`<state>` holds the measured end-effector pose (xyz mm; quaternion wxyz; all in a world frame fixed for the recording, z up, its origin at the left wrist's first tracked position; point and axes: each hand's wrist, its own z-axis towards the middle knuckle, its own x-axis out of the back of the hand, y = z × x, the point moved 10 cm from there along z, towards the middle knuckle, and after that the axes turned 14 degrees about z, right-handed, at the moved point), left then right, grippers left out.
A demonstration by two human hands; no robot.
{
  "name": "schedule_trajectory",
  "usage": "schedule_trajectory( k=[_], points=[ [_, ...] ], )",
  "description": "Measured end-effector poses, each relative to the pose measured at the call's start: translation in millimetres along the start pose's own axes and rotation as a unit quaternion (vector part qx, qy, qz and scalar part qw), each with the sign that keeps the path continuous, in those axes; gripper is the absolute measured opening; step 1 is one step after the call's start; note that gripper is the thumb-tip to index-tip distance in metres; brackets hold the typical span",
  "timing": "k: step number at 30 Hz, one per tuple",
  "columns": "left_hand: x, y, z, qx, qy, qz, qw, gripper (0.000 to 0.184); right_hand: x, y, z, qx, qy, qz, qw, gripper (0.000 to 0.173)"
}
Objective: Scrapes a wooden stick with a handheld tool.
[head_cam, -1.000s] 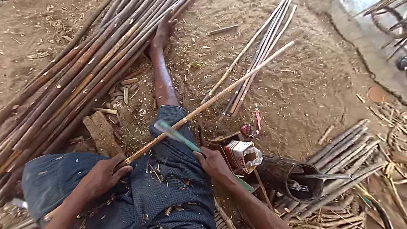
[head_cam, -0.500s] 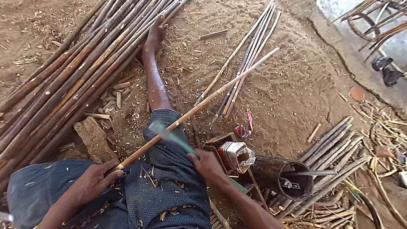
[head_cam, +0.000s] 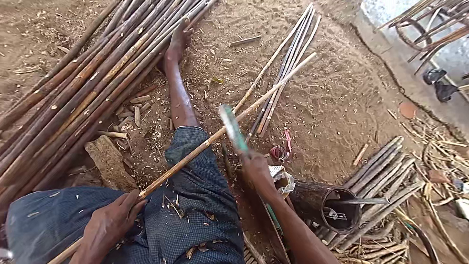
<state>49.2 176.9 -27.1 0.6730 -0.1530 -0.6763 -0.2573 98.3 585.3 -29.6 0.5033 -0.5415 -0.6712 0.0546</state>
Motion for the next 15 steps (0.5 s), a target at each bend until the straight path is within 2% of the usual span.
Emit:
schedule_trajectory(
  k=[2, 3, 4, 7, 8, 9, 11, 12, 13, 15],
  points=[
    [0.3, 0.9, -2.4, -0.003, -0.003, 0.002, 1.0, 0.051, -47.0, -16.9, -34.4, 0.008, -0.153, -0.063, 0.986, 0.049],
    [0.0, 1.8, -1.0, -0.007, -0.004, 0.002, 1.0, 0.051, -57.6, -19.8, -41.2, 0.015, -0.19, -0.09, 0.977, 0.047],
    [-0.1, 1.8, 2.2, -0.01, -0.002, 0.004, 1.0, 0.051, -49.7, -21.5, -32.4, 0.016, -0.175, -0.088, 0.98, 0.046],
    [-1.2, 1.5, -2.5, 0.007, 0.007, 0.021, 1.0, 0.05, 9.9, 6.4, 21.8, -0.021, 0.004, 0.012, 1.0, 0.055],
    [-3.7, -1.5, -4.7, 0.011, 0.009, 0.031, 0.999, 0.05, 10.3, 8.4, 24.5, -0.021, 0.014, 0.021, 0.999, 0.056],
    [-5.1, -4.8, -5.1, 0.01, 0.016, 0.04, 0.999, 0.05, -5.0, -2.1, 14.8, -0.01, -0.029, 0.01, 0.999, 0.052],
    [1.8, 0.3, -6.8, -0.002, 0.01, 0.045, 0.999, 0.052, -58.0, -23.0, -35.3, 0.032, -0.176, -0.08, 0.981, 0.047],
    [4.4, 1.0, -3.0, 0.006, -0.004, 0.044, 0.999, 0.055, -70.7, -28.4, -48.5, 0.045, -0.21, -0.113, 0.97, 0.047],
    [5.9, -0.4, 2.4, 0.027, -0.02, 0.039, 0.999, 0.057, -65.6, -29.3, -42.3, 0.047, -0.197, -0.102, 0.974, 0.047],
    [6.6, -3.0, 2.9, 0.078, -0.057, 0.025, 0.995, 0.061, -25.4, -6.4, -0.4, 0.025, -0.091, 0.039, 0.995, 0.047]
  ],
)
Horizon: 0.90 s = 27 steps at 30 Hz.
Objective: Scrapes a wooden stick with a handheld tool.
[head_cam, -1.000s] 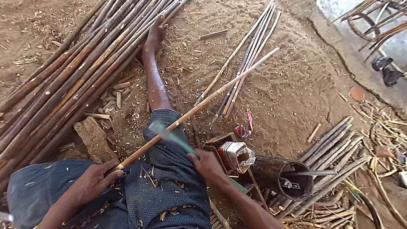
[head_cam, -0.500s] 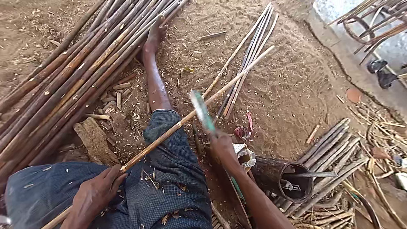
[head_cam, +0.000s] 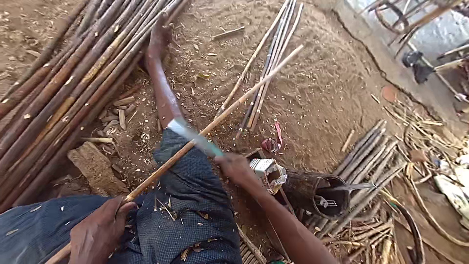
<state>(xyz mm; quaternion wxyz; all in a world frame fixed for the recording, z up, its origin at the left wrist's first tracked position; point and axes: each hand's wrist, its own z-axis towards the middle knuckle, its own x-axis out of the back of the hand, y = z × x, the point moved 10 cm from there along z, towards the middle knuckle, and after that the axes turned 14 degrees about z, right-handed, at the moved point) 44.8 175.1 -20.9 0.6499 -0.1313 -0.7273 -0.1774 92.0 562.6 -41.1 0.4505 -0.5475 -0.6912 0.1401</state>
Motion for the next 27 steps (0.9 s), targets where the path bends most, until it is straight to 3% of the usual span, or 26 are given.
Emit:
schedule_trajectory(
  k=[3, 5, 8, 12, 16, 20, 23, 24, 27],
  points=[
    [-5.4, -8.2, 2.9, 0.01, -0.026, -0.003, 1.0, 0.07, 50.2, 50.8, 22.0, -0.017, 0.173, 0.17, 0.97, 0.058],
    [-10.3, -12.8, 6.9, 0.002, -0.051, -0.024, 0.998, 0.07, 22.3, 55.6, -0.7, -0.017, 0.13, 0.095, 0.987, 0.061],
    [-16.5, -13.5, 12.1, -0.024, -0.074, -0.07, 0.994, 0.069, -23.6, 38.5, -19.5, 0.012, 0.026, -0.056, 0.998, 0.048],
    [-30.4, -22.0, 13.3, -0.023, -0.129, -0.111, 0.985, 0.068, 10.0, 62.2, -11.7, -0.028, 0.126, 0.1, 0.987, 0.063],
    [-37.5, -27.1, 17.2, -0.023, -0.188, -0.185, 0.964, 0.057, -27.0, 28.4, -21.9, 0.019, 0.008, -0.061, 0.998, 0.047],
    [-38.9, -29.9, 20.2, -0.008, -0.195, -0.255, 0.947, 0.044, 12.4, 50.2, -4.1, -0.013, 0.118, 0.065, 0.991, 0.059],
    [-43.2, -30.2, 20.8, -0.007, -0.228, -0.304, 0.925, 0.046, -23.7, 23.6, -23.2, 0.035, 0.017, -0.086, 0.996, 0.047],
    [-43.3, -29.6, 22.2, -0.012, -0.241, -0.321, 0.916, 0.048, -18.5, 22.1, -23.0, 0.024, 0.016, -0.071, 0.997, 0.047],
    [-44.0, -25.1, 23.5, 0.0, -0.3, -0.386, 0.872, 0.051, 22.0, 51.0, 0.6, -0.014, 0.128, 0.059, 0.99, 0.056]
  ],
)
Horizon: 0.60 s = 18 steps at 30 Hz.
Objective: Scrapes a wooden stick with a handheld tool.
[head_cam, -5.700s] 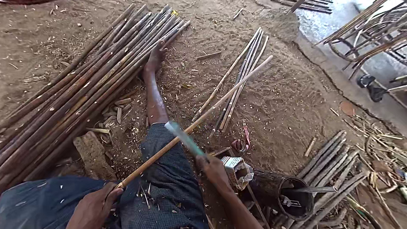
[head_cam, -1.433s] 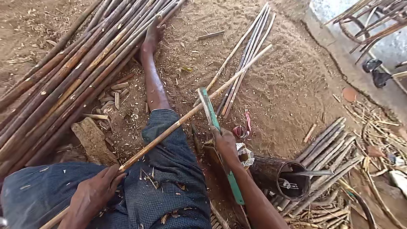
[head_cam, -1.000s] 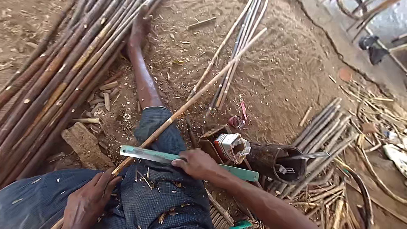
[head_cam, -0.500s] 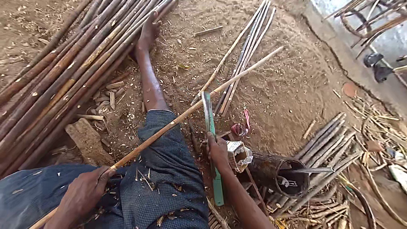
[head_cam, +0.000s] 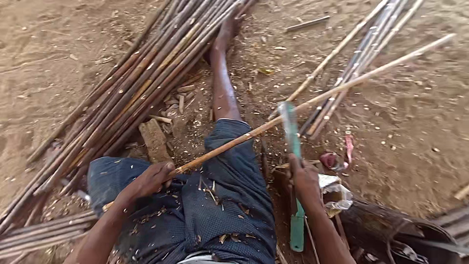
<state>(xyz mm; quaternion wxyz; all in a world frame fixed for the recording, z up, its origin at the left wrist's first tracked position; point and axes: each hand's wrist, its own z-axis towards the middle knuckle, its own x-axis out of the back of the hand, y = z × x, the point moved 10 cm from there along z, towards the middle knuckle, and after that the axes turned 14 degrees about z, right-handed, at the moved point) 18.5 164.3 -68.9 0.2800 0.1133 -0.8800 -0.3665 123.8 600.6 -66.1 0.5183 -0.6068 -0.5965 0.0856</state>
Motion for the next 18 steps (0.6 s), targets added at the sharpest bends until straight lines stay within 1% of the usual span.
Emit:
schedule_trajectory(
  k=[1, 3, 4, 5, 7, 8, 9, 11, 12, 13, 15, 16, 17, 18],
  points=[
    [-1.8, -0.1, 0.4, 0.004, -0.014, -0.025, 1.0, 0.051, -2.8, 1.0, -0.8, 0.013, 0.005, -0.012, 1.0, 0.057],
    [-0.8, 0.8, 0.1, 0.008, -0.027, -0.033, 0.999, 0.05, -32.1, -15.1, -24.7, 0.072, -0.064, -0.099, 0.99, 0.048],
    [-1.2, 1.2, -0.6, 0.008, -0.031, -0.023, 0.999, 0.044, -40.1, -18.7, -32.8, 0.096, -0.084, -0.135, 0.983, 0.045],
    [0.1, 3.1, 0.7, 0.003, -0.034, -0.007, 0.999, 0.039, -35.7, -17.3, -28.5, 0.084, -0.076, -0.122, 0.986, 0.046],
    [1.6, 6.8, 7.0, -0.006, -0.024, 0.015, 1.0, 0.032, -6.9, -2.1, -3.6, 0.016, -0.003, -0.03, 0.999, 0.054],
    [-0.9, 5.4, 7.1, -0.005, -0.02, 0.014, 1.0, 0.032, -0.5, 2.4, -1.9, -0.001, 0.02, -0.002, 1.0, 0.057],
    [-2.6, 2.7, 6.9, -0.001, -0.018, 0.011, 1.0, 0.032, -5.5, -1.9, -9.0, 0.001, 0.007, -0.016, 1.0, 0.057],
    [-2.1, -3.0, 6.3, 0.01, -0.016, 0.0, 1.0, 0.033, -36.6, -17.3, -31.9, 0.031, -0.088, -0.121, 0.988, 0.049],
    [-1.4, -4.7, 5.3, 0.011, -0.014, -0.008, 1.0, 0.033, -42.2, -17.4, -36.6, 0.03, -0.109, -0.139, 0.984, 0.048],
    [0.6, -4.1, 6.0, 0.009, -0.011, -0.015, 1.0, 0.033, -35.0, -15.9, -31.0, 0.017, -0.095, -0.109, 0.989, 0.05],
    [0.3, -2.5, 8.2, 0.01, -0.016, -0.031, 0.999, 0.034, -8.5, -2.1, -10.7, -0.014, -0.017, -0.012, 1.0, 0.059],
    [-2.6, -3.3, 7.1, 0.015, -0.023, -0.043, 0.999, 0.036, -5.1, 3.6, -10.7, -0.016, 0.0, 0.001, 1.0, 0.061],
    [-2.9, -3.9, 7.0, 0.018, -0.027, -0.049, 0.998, 0.038, -13.8, 0.2, -17.8, -0.002, -0.023, -0.028, 0.999, 0.06],
    [-2.1, -4.1, 7.3, 0.021, -0.032, -0.052, 0.998, 0.039, -29.9, -10.7, -27.3, 0.032, -0.062, -0.078, 0.994, 0.052]
  ],
)
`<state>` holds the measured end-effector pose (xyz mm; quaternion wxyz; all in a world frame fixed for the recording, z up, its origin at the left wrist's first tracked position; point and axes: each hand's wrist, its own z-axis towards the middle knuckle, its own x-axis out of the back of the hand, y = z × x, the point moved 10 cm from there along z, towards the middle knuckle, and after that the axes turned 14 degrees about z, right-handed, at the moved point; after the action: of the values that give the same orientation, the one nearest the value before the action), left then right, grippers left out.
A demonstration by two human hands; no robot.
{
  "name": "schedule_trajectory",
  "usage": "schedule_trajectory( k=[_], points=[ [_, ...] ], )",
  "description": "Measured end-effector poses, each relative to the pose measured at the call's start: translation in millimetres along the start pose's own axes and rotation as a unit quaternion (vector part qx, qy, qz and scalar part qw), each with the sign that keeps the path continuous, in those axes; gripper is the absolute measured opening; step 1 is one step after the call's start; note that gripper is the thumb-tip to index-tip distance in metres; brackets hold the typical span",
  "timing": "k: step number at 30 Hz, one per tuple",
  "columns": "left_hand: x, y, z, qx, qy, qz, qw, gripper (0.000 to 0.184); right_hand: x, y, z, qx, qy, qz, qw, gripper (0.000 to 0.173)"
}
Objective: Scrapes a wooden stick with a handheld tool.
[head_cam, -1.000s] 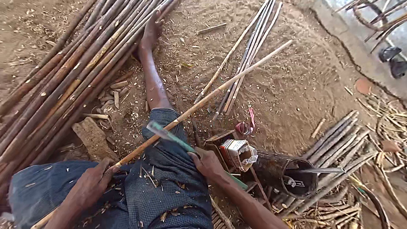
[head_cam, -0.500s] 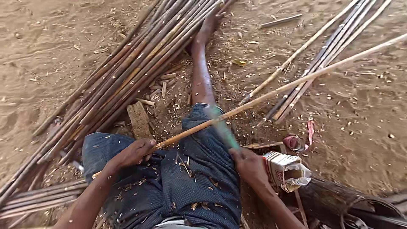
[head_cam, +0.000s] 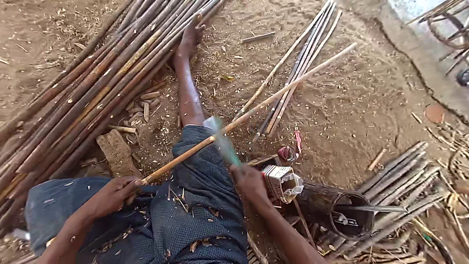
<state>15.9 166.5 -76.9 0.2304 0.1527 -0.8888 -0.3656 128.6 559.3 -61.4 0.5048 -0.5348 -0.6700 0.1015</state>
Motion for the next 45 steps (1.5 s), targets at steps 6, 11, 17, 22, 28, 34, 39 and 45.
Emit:
schedule_trajectory(
  k=[6, 11, 17, 22, 28, 34, 39, 45],
  points=[
    [-1.3, 0.9, 1.4, -0.007, -0.013, -0.002, 1.0, 0.039, 26.5, 11.8, 9.9, -0.046, 0.059, 0.066, 0.995, 0.06],
    [12.8, 8.7, -10.9, -0.035, 0.16, 0.201, 0.966, 0.036, -3.7, -15.2, -0.1, -0.012, -0.054, -0.07, 0.996, 0.05],
    [7.8, 9.7, -25.5, -0.036, 0.229, 0.288, 0.929, 0.051, 7.6, -21.3, -2.2, -0.016, -0.015, -0.003, 1.0, 0.052],
    [4.2, 14.5, -22.4, -0.047, 0.231, 0.287, 0.929, 0.054, 33.1, 3.5, 16.9, -0.055, 0.033, 0.083, 0.994, 0.06],
    [7.3, 32.9, -18.3, -0.041, 0.242, 0.313, 0.917, 0.052, -18.2, -29.2, -30.8, 0.0, -0.13, -0.047, 0.99, 0.05],
    [-32.1, 154.9, 58.1, 0.008, 0.137, 0.295, 0.946, 0.042, 17.9, -17.9, -25.8, -0.032, 0.015, 0.188, 0.982, 0.045],
    [-36.9, 113.7, 41.1, 0.008, -0.005, 0.164, 0.986, 0.043, 48.2, 4.3, -44.5, -0.046, 0.021, 0.212, 0.976, 0.04],
    [-17.3, 24.1, -74.1, 0.011, 0.045, -0.032, 0.998, 0.045, 73.1, 59.3, -37.6, -0.092, 0.09, 0.277, 0.952, 0.043]
  ],
)
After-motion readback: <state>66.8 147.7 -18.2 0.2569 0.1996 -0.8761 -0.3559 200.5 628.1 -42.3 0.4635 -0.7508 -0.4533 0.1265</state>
